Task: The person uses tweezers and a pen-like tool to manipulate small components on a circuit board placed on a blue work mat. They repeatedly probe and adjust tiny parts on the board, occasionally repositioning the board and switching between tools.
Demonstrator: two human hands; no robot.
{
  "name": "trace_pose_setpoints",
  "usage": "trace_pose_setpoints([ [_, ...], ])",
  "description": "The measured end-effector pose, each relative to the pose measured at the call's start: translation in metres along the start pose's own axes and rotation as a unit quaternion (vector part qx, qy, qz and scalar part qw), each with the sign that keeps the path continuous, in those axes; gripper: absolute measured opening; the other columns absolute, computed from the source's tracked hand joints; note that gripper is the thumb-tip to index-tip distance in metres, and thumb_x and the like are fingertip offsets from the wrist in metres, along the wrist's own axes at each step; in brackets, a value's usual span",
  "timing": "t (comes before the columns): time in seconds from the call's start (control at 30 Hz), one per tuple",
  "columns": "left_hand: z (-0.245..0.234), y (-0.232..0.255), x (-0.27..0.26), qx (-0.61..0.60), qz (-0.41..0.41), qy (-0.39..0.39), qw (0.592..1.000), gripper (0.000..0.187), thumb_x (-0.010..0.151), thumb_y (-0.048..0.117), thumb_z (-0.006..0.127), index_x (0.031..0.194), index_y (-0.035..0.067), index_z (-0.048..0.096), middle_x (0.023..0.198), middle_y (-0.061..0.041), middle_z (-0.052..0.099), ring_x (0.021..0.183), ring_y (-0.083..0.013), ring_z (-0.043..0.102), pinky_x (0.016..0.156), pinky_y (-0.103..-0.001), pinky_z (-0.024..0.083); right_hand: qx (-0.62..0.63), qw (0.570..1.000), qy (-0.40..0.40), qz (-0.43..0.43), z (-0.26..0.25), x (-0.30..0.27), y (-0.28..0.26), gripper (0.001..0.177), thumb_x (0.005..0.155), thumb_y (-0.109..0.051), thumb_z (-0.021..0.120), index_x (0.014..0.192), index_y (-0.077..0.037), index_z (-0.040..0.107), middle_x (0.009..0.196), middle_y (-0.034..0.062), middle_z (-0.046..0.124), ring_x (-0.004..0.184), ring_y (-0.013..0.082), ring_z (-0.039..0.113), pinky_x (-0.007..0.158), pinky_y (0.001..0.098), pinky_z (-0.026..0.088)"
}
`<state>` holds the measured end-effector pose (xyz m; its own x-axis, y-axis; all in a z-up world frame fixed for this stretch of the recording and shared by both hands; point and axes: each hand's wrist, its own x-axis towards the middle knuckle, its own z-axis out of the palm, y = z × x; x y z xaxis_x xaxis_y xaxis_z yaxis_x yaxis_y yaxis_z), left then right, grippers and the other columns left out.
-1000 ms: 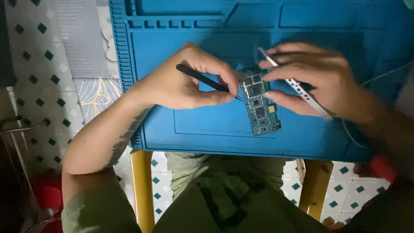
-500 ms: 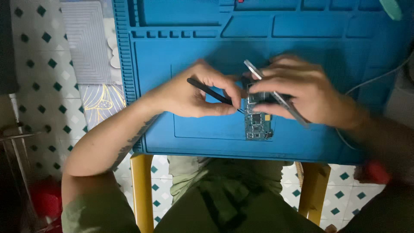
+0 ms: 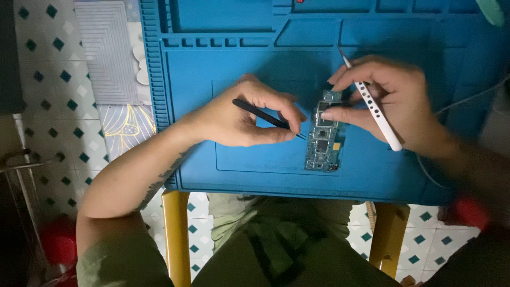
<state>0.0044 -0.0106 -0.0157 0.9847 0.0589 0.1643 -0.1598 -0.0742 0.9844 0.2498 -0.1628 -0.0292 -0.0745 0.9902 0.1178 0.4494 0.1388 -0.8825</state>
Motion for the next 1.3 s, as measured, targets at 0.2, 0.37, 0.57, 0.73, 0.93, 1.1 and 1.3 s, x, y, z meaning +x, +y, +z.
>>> trace_pose_setpoints([
  [0.2, -0.002, 0.002, 0.003, 0.019, 0.002, 0.003, 1.000, 0.007, 0.099, 0.007, 0.073, 0.105, 0.006, 0.070, 0.100, -0.006, 0.075, 0.088, -0.0155, 0.072, 0.083, -0.028, 0.059, -0.009, 0.998, -0.044, -0.038, -0.004, 0.008, -0.010, 0.049, 0.071, -0.004, 0.094, 0.110, 0.006, 0.065, 0.123, 0.0284, 0.070, 0.116, 0.0343, 0.073, 0.098, 0.0390, 0.060],
  [0.37, -0.001, -0.001, 0.001, 0.021, 0.000, 0.008, 1.000, 0.009, 0.100, 0.007, 0.074, 0.108, 0.007, 0.071, 0.101, -0.005, 0.076, 0.089, -0.0158, 0.075, 0.082, -0.028, 0.060, -0.012, 0.999, -0.037, -0.035, 0.000, 0.007, -0.015, 0.047, 0.072, -0.007, 0.094, 0.108, 0.006, 0.068, 0.126, 0.0305, 0.071, 0.113, 0.0341, 0.074, 0.095, 0.0383, 0.060],
  [0.57, 0.001, -0.003, 0.001, 0.027, 0.011, 0.011, 1.000, 0.011, 0.098, 0.006, 0.076, 0.108, 0.006, 0.070, 0.102, -0.007, 0.076, 0.092, -0.0159, 0.075, 0.086, -0.028, 0.059, -0.034, 0.996, -0.043, -0.070, -0.001, 0.001, -0.002, 0.033, 0.079, 0.000, 0.088, 0.102, 0.007, 0.066, 0.115, 0.0283, 0.072, 0.105, 0.0324, 0.075, 0.090, 0.0367, 0.061],
  [0.73, 0.003, 0.000, 0.002, 0.011, -0.026, 0.041, 0.999, 0.008, 0.097, 0.005, 0.075, 0.104, 0.006, 0.072, 0.099, -0.007, 0.077, 0.090, -0.0168, 0.076, 0.085, -0.028, 0.067, 0.020, 0.997, 0.068, -0.043, -0.009, -0.003, 0.009, 0.033, 0.088, 0.006, 0.087, 0.105, 0.010, 0.060, 0.118, 0.0311, 0.070, 0.107, 0.0354, 0.075, 0.086, 0.0372, 0.063],
  [0.93, 0.001, -0.001, 0.002, 0.024, -0.014, 0.040, 0.999, 0.008, 0.098, 0.006, 0.074, 0.106, 0.006, 0.072, 0.100, -0.007, 0.077, 0.091, -0.0165, 0.077, 0.084, -0.027, 0.064, -0.041, 0.993, -0.011, -0.108, -0.003, 0.006, -0.012, 0.029, 0.083, 0.004, 0.090, 0.096, 0.010, 0.065, 0.112, 0.0303, 0.068, 0.100, 0.0355, 0.074, 0.083, 0.0363, 0.063],
  [1.1, 0.002, -0.006, 0.002, 0.052, -0.009, 0.053, 0.997, 0.008, 0.098, 0.007, 0.076, 0.105, 0.006, 0.073, 0.100, -0.007, 0.078, 0.091, -0.0167, 0.077, 0.084, -0.028, 0.064, -0.112, 0.983, -0.004, -0.148, 0.001, 0.004, -0.001, 0.030, 0.085, -0.002, 0.095, 0.099, 0.009, 0.071, 0.112, 0.0288, 0.071, 0.098, 0.0349, 0.074, 0.085, 0.0387, 0.062],
  [1.3, 0.009, -0.010, 0.003, 0.129, 0.032, 0.092, 0.987, 0.010, 0.100, 0.000, 0.074, 0.109, 0.003, 0.071, 0.103, -0.011, 0.076, 0.097, -0.0244, 0.078, 0.087, -0.034, 0.066, -0.080, 0.985, 0.044, -0.146, -0.015, -0.001, 0.016, 0.031, 0.110, -0.013, 0.051, 0.122, 0.014, 0.060, 0.123, 0.0312, 0.070, 0.112, 0.0412, 0.069, 0.102, 0.0491, 0.053],
])
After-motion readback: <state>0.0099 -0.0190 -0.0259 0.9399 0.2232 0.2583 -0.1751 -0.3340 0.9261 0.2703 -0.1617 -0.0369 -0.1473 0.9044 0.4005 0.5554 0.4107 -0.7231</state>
